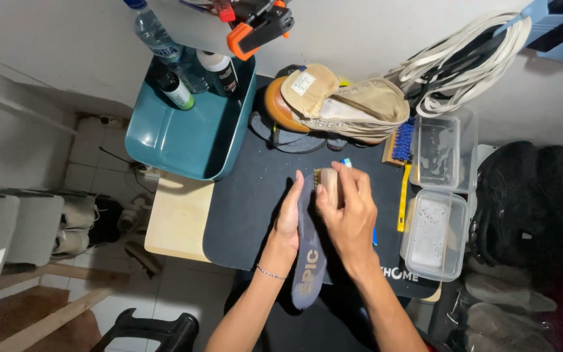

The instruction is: The person scrubs a grey shoe insole with a brush, then wipes it with a yellow cloth. They repeat the scrubbing process on the insole using the brush.

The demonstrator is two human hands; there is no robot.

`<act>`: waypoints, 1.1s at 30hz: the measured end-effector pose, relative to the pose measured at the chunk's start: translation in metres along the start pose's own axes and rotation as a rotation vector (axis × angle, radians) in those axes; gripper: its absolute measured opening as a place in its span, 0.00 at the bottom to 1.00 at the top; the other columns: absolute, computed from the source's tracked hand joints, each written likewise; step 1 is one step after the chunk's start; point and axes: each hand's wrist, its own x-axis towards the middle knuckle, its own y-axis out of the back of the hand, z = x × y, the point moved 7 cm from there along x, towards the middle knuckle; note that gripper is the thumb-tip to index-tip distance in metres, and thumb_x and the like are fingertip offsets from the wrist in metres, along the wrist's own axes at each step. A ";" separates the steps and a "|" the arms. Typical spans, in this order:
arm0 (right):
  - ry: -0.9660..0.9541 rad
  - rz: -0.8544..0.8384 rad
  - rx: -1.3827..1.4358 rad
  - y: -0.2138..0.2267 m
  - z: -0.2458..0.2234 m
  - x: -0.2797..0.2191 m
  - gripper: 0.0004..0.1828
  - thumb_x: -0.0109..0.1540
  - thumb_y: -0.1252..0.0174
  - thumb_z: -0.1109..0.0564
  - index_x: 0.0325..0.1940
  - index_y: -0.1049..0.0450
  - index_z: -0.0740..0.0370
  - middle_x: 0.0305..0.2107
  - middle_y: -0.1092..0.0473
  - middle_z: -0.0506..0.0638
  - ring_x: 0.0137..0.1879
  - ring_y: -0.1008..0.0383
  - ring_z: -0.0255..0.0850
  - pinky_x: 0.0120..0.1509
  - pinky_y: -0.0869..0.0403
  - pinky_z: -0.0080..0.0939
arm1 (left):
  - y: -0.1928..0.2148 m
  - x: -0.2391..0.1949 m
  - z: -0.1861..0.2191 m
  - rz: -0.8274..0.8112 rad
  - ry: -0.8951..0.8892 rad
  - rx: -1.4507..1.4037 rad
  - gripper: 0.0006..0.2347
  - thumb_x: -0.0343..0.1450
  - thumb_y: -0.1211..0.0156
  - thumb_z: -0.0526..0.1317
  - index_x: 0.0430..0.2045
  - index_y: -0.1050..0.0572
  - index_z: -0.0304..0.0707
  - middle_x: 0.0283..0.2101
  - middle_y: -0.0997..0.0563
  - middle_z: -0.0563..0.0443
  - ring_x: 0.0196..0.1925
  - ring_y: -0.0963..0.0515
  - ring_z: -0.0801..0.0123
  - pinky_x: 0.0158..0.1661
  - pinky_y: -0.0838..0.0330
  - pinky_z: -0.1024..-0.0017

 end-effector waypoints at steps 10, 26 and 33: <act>0.032 -0.038 -0.009 -0.029 0.010 0.006 0.22 0.60 0.33 0.49 0.57 0.23 0.55 0.34 0.32 0.50 0.37 0.26 0.49 0.38 0.25 0.49 | 0.007 -0.002 0.017 0.088 -0.202 0.302 0.37 0.75 0.49 0.61 0.73 0.46 0.31 0.74 0.45 0.27 0.75 0.41 0.50 0.71 0.45 0.51; 0.061 0.015 -0.011 -0.023 0.004 -0.003 0.20 0.60 0.33 0.49 0.54 0.21 0.56 0.31 0.31 0.54 0.34 0.26 0.52 0.37 0.27 0.50 | -0.002 0.005 0.010 -0.070 -0.223 0.253 0.30 0.76 0.50 0.57 0.68 0.37 0.33 0.68 0.33 0.32 0.66 0.30 0.59 0.63 0.33 0.60; 0.056 0.057 -0.116 -0.004 -0.003 -0.021 0.22 0.62 0.35 0.48 0.59 0.23 0.56 0.33 0.33 0.52 0.35 0.26 0.52 0.38 0.27 0.50 | -0.028 -0.028 0.018 0.050 -0.263 0.194 0.29 0.74 0.41 0.49 0.68 0.35 0.31 0.71 0.36 0.28 0.72 0.34 0.53 0.68 0.38 0.62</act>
